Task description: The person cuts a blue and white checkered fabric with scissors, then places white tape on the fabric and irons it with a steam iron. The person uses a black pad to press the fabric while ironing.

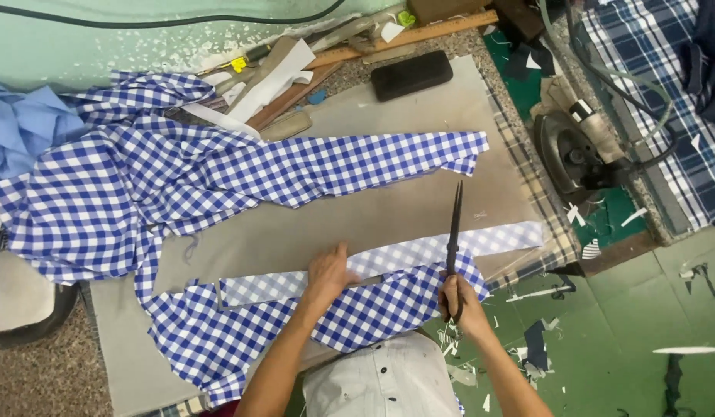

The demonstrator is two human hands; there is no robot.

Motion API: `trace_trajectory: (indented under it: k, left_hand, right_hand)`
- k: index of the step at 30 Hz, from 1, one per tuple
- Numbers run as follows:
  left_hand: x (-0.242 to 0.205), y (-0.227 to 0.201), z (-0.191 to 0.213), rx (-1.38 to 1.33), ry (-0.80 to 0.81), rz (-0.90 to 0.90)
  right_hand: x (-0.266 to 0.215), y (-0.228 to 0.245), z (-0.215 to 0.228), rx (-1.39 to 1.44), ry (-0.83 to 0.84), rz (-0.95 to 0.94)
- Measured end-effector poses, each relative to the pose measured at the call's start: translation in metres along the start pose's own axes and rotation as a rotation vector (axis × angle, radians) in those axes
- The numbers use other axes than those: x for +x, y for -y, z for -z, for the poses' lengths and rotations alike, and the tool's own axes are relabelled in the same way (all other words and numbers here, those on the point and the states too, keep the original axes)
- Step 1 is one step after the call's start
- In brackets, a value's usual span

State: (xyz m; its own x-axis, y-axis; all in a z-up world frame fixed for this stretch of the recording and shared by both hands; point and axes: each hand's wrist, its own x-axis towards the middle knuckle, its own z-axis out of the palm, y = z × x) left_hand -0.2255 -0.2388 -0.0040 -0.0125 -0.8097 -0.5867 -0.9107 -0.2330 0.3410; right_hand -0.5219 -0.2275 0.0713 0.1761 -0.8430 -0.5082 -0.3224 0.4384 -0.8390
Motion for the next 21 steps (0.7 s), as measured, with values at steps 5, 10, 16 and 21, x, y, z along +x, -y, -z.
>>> trace_trajectory:
  k: [5, 10, 16, 21]
  left_hand:
    - [0.015, 0.072, -0.026, 0.257, -0.105, -0.035]
    - [-0.089, 0.077, 0.047, 0.740, -1.272, -0.515]
    - [-0.121, 0.177, -0.034, 0.729, -1.203, -0.143]
    - [-0.133, 0.178, -0.046, 0.616, -1.305, 0.023]
  right_hand:
    - [0.046, 0.008, 0.045, -0.359, -0.085, -0.078]
    - [0.097, 0.021, 0.049, -0.521, -0.160, 0.045]
    - [0.099, 0.028, 0.010, -0.470, -0.157, 0.068]
    - [0.100, 0.003, -0.008, -0.467, -0.130, 0.044]
